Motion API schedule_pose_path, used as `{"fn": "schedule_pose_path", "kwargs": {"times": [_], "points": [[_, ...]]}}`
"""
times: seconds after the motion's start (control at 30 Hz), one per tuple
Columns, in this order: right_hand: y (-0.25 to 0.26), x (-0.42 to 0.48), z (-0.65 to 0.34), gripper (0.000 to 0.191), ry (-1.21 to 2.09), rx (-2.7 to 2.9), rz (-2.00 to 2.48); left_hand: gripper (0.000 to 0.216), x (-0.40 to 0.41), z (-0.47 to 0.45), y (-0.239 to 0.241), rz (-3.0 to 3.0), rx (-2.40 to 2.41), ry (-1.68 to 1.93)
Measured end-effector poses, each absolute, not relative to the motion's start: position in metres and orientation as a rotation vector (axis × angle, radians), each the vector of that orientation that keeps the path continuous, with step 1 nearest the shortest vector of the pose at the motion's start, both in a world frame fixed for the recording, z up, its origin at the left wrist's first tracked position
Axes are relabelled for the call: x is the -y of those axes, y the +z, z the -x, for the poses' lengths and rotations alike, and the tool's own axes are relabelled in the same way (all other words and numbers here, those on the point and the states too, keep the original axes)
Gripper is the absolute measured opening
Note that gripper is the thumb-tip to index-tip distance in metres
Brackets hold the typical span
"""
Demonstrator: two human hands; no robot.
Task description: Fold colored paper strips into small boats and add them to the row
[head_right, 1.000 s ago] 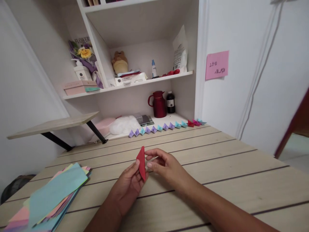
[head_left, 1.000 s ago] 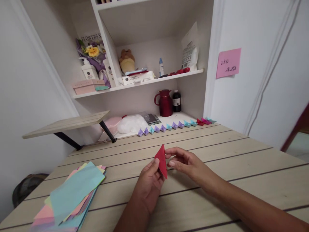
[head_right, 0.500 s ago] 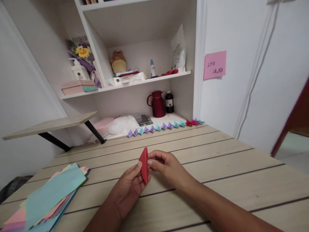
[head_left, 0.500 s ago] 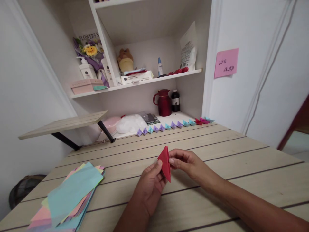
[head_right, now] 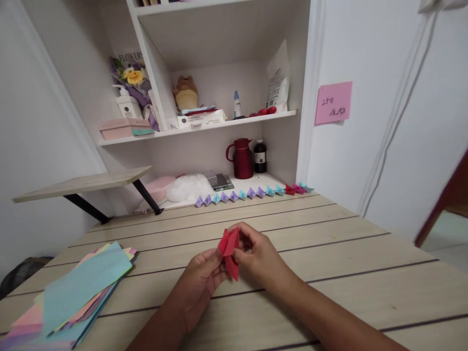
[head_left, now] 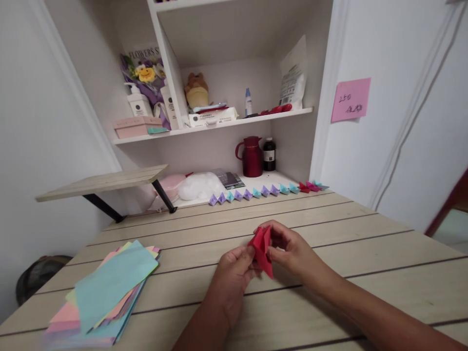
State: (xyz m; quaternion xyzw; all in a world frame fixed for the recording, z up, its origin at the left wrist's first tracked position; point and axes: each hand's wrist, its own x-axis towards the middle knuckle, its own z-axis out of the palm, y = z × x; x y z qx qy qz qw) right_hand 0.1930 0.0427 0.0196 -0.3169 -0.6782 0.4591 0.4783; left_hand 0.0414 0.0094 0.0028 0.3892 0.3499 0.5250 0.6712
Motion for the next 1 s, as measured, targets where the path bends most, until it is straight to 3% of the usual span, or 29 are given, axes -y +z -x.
{"fn": "schedule_pose_path", "kwargs": {"times": [0.33,0.57,0.8,1.0], "points": [[-0.001,-0.06,-0.198,0.02,0.976,1.605,0.988,0.038,-0.02,-0.038,-0.015,-1.191,-1.447,1.667],[-0.001,-0.063,-0.201,0.021,1.091,1.507,0.986,0.02,-0.007,-0.043,0.007,-1.147,-1.369,1.822],[0.004,-0.057,-0.197,0.02,1.317,1.312,0.891,0.054,-0.001,-0.06,0.002,-1.328,-1.183,1.733],[0.009,-0.054,-0.199,0.023,1.546,1.118,0.897,0.035,-0.015,-0.048,-0.01,-1.068,-1.201,1.662]]}}
